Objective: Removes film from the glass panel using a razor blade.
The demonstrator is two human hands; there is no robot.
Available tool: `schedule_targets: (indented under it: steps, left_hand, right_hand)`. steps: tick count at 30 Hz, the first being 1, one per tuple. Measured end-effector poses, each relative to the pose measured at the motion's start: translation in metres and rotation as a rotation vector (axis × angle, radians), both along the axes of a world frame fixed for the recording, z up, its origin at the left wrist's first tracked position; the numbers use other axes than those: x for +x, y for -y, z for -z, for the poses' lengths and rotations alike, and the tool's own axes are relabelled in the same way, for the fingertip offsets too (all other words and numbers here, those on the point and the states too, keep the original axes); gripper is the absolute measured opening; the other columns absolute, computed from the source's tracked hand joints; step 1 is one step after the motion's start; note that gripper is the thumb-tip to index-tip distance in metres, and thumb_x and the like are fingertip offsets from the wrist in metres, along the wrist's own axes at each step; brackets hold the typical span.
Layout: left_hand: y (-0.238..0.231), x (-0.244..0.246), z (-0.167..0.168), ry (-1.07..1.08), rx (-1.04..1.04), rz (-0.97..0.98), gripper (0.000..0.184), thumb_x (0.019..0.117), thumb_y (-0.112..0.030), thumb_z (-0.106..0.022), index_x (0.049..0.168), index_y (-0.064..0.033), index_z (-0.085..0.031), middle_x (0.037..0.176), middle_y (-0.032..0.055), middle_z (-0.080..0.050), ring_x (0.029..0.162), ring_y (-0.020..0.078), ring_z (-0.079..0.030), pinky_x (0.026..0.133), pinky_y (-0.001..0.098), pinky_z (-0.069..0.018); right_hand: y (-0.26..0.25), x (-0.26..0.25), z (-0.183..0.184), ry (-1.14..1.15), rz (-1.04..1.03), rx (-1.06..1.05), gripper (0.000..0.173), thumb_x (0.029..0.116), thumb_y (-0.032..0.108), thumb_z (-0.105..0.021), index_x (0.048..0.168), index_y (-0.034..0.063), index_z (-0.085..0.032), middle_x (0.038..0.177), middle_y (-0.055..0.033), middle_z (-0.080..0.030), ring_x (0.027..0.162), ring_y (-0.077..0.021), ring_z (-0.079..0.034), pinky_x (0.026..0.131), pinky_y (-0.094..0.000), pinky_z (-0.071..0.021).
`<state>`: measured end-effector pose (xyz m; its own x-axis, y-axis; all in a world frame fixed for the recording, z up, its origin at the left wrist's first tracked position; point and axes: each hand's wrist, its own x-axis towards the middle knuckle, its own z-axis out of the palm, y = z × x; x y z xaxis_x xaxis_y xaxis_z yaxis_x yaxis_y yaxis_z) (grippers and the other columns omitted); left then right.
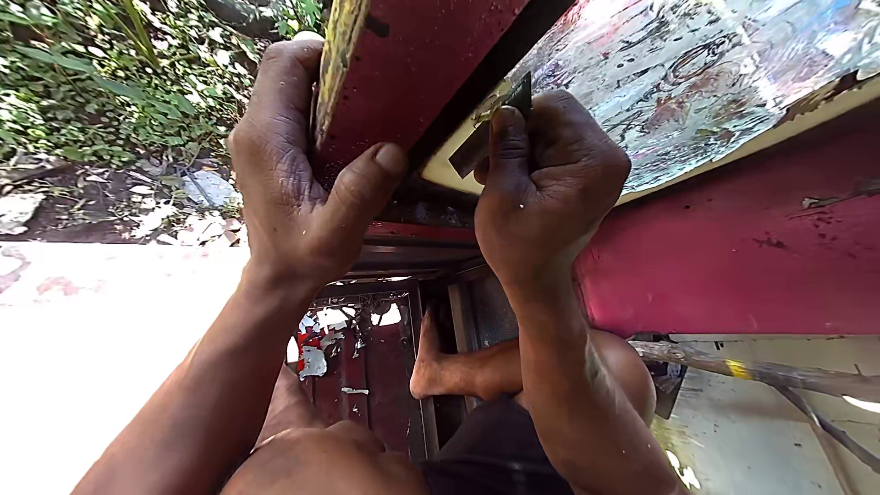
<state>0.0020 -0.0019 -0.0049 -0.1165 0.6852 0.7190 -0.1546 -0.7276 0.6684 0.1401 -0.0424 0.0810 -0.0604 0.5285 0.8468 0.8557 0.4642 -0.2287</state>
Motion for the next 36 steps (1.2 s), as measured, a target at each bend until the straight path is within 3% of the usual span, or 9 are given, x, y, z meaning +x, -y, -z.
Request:
schedule_targets:
  steps: [6,11,15,19,22,29,32,34,36]
  left_hand:
    - [-0.004,-0.001,0.004,-0.019,0.028,-0.026,0.062,0.0934,-0.056,-0.057,0.124,-0.0017,-0.054,0.107,-0.0075,-0.064,0.099,-0.0059,-0.062,0.086,0.0182,-0.0543]
    - [-0.004,-0.001,0.003,-0.02,0.033,-0.031,0.067,0.0933,-0.056,-0.057,0.127,0.0021,-0.052,0.11,-0.0054,-0.064,0.102,-0.0047,-0.062,0.088,0.0185,-0.0542]
    - [-0.005,0.0,0.003,-0.024,0.045,-0.054,0.068,0.0935,-0.058,-0.057,0.126,0.0016,-0.053,0.11,-0.0064,-0.064,0.101,-0.0065,-0.061,0.088,0.0171,-0.0535]
    - [-0.003,0.0,0.002,-0.043,0.034,-0.055,0.067,0.0945,-0.058,-0.056,0.126,0.0005,-0.052,0.11,-0.0076,-0.064,0.101,-0.0072,-0.061,0.088,0.0166,-0.0533]
    - [-0.005,-0.001,0.003,-0.044,0.056,-0.082,0.068,0.0935,-0.056,-0.057,0.125,0.0037,-0.053,0.108,-0.0031,-0.065,0.1,-0.0054,-0.062,0.087,0.0182,-0.0542]
    - [-0.005,-0.001,0.005,-0.058,0.078,-0.064,0.075,0.0942,-0.057,-0.057,0.13,0.0087,-0.05,0.113,0.0026,-0.066,0.105,-0.0019,-0.062,0.092,0.0215,-0.0538]
    - [-0.004,-0.005,0.005,-0.091,0.085,-0.083,0.085,0.0943,-0.06,-0.058,0.139,0.0115,-0.043,0.123,0.0113,-0.065,0.112,0.0046,-0.063,0.098,0.0263,-0.0534]
    - [0.002,-0.01,0.004,-0.156,0.129,-0.192,0.086,0.0937,-0.054,-0.06,0.146,0.0105,-0.039,0.134,0.0218,-0.057,0.12,0.0175,-0.059,0.101,0.0338,-0.0513]
    - [0.015,-0.018,-0.003,-0.224,0.25,-0.375,0.073,0.0933,-0.047,-0.063,0.14,0.0067,-0.046,0.133,0.0266,-0.052,0.118,0.0259,-0.056,0.095,0.0374,-0.0495]
  right_hand:
    - [-0.002,-0.01,0.005,-0.258,-0.052,-0.042,0.024,0.0958,-0.005,-0.056,0.076,0.0077,-0.057,0.062,0.0067,-0.056,0.05,0.0033,-0.054,0.046,-0.0154,-0.0476]
    - [-0.004,-0.006,0.002,-0.063,-0.043,0.015,0.017,0.0945,-0.003,-0.057,0.078,0.0006,-0.062,0.066,0.0013,-0.059,0.057,0.0019,-0.058,0.054,-0.0152,-0.0502]
    - [-0.002,-0.009,-0.002,0.054,0.016,0.033,0.019,0.0934,-0.003,-0.057,0.076,0.0001,-0.063,0.065,-0.0008,-0.057,0.058,0.001,-0.055,0.054,-0.0153,-0.046]
    - [-0.002,-0.012,0.002,-0.097,-0.031,-0.004,0.019,0.094,-0.003,-0.056,0.077,0.0024,-0.061,0.066,0.0015,-0.058,0.057,0.0014,-0.057,0.053,-0.0158,-0.0495]
    - [-0.004,-0.016,0.004,-0.176,-0.05,-0.008,0.021,0.095,-0.003,-0.056,0.076,0.0052,-0.058,0.065,0.0038,-0.056,0.056,0.0023,-0.056,0.052,-0.0156,-0.0492]
    - [-0.001,0.007,-0.011,0.218,-0.032,-0.015,0.017,0.0966,0.002,-0.058,0.082,-0.0021,-0.067,0.068,-0.0071,-0.062,0.059,-0.0084,-0.058,0.054,-0.0226,-0.0464]
    - [-0.001,0.013,-0.012,0.136,-0.136,-0.084,0.018,0.0987,0.005,-0.056,0.085,-0.0017,-0.066,0.068,-0.005,-0.062,0.058,-0.0057,-0.058,0.054,-0.0214,-0.0489]
    - [0.004,0.014,-0.009,0.086,-0.168,-0.082,0.019,0.099,0.006,-0.057,0.084,-0.0017,-0.066,0.067,-0.0042,-0.061,0.057,-0.0045,-0.057,0.053,-0.0203,-0.0486]
    - [0.013,0.015,-0.006,0.013,-0.208,-0.117,0.02,0.1002,0.007,-0.057,0.084,-0.0014,-0.065,0.067,-0.0024,-0.062,0.057,-0.0009,-0.056,0.054,-0.0171,-0.0486]
